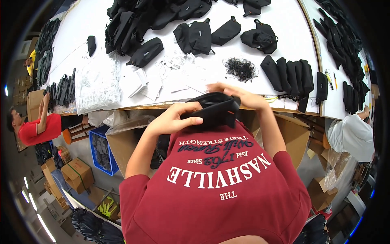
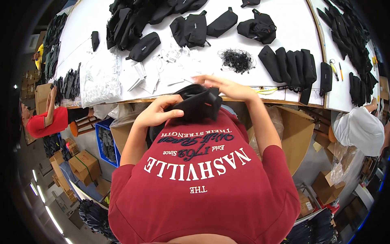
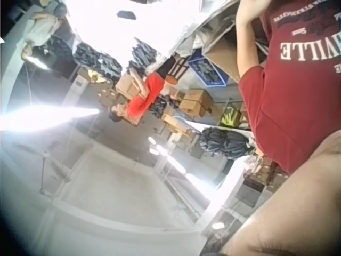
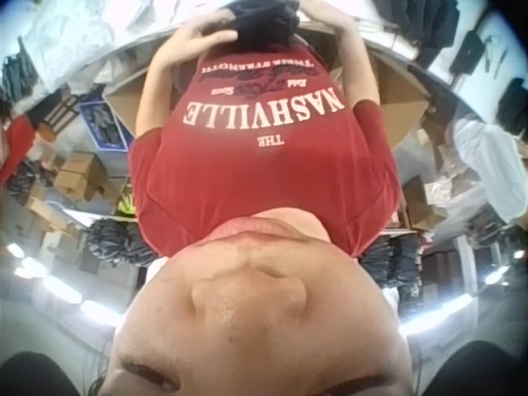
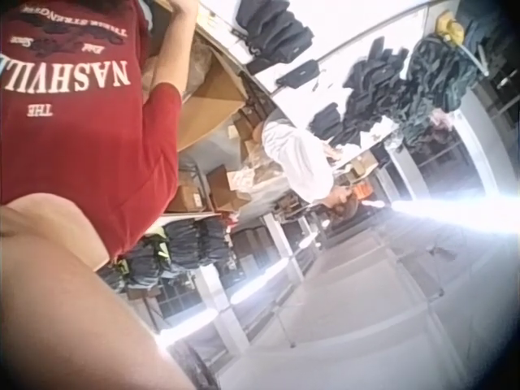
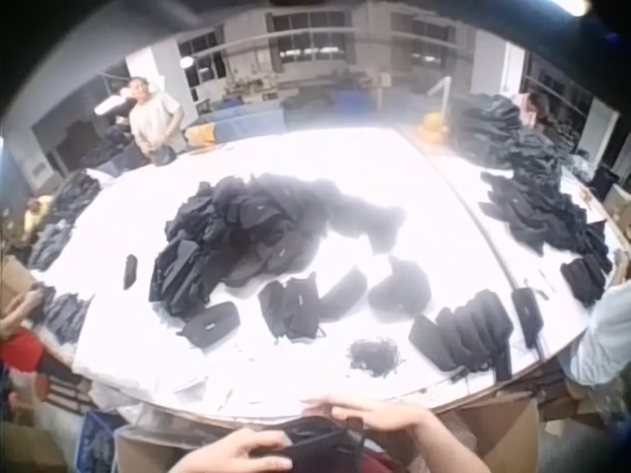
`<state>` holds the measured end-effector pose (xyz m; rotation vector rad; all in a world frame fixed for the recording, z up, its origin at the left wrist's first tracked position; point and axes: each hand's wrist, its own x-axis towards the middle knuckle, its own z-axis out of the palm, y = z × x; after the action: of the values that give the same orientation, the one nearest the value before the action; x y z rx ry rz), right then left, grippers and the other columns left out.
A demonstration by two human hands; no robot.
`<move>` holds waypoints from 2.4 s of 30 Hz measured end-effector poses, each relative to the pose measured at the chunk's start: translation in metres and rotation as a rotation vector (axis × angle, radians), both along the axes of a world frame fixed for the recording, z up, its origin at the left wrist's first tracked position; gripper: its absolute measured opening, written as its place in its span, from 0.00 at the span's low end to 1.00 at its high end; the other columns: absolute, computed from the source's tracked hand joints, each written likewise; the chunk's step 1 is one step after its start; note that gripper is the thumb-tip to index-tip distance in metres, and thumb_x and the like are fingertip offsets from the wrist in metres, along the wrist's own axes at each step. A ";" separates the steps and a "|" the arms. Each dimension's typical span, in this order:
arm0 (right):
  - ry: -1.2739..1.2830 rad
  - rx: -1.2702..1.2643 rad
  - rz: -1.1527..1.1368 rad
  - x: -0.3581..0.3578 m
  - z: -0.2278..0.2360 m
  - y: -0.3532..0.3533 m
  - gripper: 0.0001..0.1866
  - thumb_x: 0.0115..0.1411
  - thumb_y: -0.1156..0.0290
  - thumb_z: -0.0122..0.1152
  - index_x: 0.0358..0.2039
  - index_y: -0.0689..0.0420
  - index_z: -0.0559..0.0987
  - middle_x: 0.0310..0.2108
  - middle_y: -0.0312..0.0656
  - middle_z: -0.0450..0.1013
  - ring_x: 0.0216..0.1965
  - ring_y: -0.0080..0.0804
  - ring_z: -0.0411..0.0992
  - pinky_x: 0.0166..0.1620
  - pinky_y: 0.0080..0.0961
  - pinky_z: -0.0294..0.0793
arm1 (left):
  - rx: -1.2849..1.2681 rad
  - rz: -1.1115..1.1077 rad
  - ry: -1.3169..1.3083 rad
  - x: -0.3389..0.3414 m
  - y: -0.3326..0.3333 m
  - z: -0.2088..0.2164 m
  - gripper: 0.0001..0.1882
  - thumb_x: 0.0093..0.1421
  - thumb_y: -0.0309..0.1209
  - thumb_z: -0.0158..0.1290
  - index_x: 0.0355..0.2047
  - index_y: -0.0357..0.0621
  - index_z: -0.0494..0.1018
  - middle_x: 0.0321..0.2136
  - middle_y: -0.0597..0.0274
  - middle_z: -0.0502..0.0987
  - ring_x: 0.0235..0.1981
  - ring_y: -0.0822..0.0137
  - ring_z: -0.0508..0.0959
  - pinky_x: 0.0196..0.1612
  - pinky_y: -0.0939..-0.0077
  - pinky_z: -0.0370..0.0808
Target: Inspecting and assembling small black fabric pouches or cases at a workbench.
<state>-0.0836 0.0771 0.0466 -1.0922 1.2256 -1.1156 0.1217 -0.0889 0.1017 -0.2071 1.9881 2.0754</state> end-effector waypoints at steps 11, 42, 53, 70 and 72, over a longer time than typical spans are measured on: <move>0.036 0.214 -0.005 0.002 -0.004 0.040 0.15 0.55 0.66 0.61 0.40 0.64 0.76 0.39 0.36 0.71 0.35 0.17 0.67 0.38 0.16 0.68 | 0.146 0.322 -0.166 0.021 -0.017 -0.016 0.18 0.61 0.33 0.50 0.47 0.34 0.67 0.36 0.67 0.74 0.37 0.80 0.71 0.41 0.84 0.68; -0.067 -0.159 -0.908 -0.017 0.015 -0.048 0.13 0.53 0.61 0.64 0.25 0.60 0.81 0.11 0.22 0.59 0.13 0.10 0.51 0.17 0.15 0.48 | -0.718 0.186 0.012 -0.005 -0.008 0.015 0.11 0.53 0.32 0.55 0.33 0.38 0.73 0.33 0.54 0.74 0.32 0.58 0.75 0.35 0.71 0.70; 0.868 0.193 0.032 0.012 0.037 -0.025 0.18 0.51 0.51 0.60 0.23 0.54 0.82 0.14 0.46 0.71 0.18 0.43 0.70 0.25 0.32 0.67 | -0.851 -0.132 0.286 -0.032 -0.021 -0.017 0.07 0.49 0.28 0.57 0.30 0.43 0.75 0.31 0.59 0.74 0.39 0.59 0.72 0.46 0.67 0.66; 1.031 0.013 -0.199 0.005 0.026 0.005 0.13 0.49 0.58 0.62 0.18 0.54 0.80 0.09 0.41 0.67 0.13 0.38 0.67 0.19 0.28 0.64 | -0.907 0.894 -0.143 -0.073 -0.123 -0.208 0.16 0.52 0.38 0.57 0.32 0.35 0.73 0.20 0.52 0.76 0.21 0.57 0.75 0.28 0.68 0.69; 1.151 -0.058 -0.218 0.000 0.024 0.002 0.12 0.49 0.58 0.63 0.19 0.53 0.80 0.09 0.41 0.67 0.14 0.39 0.68 0.19 0.30 0.64 | -0.811 0.843 -0.055 -0.079 -0.120 -0.176 0.15 0.53 0.36 0.57 0.31 0.35 0.73 0.20 0.53 0.76 0.22 0.61 0.76 0.27 0.71 0.69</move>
<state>-0.0832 0.0788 0.0704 -1.7628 2.2350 -0.6221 0.0422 -0.2089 -0.0745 -1.4297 2.9040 1.3710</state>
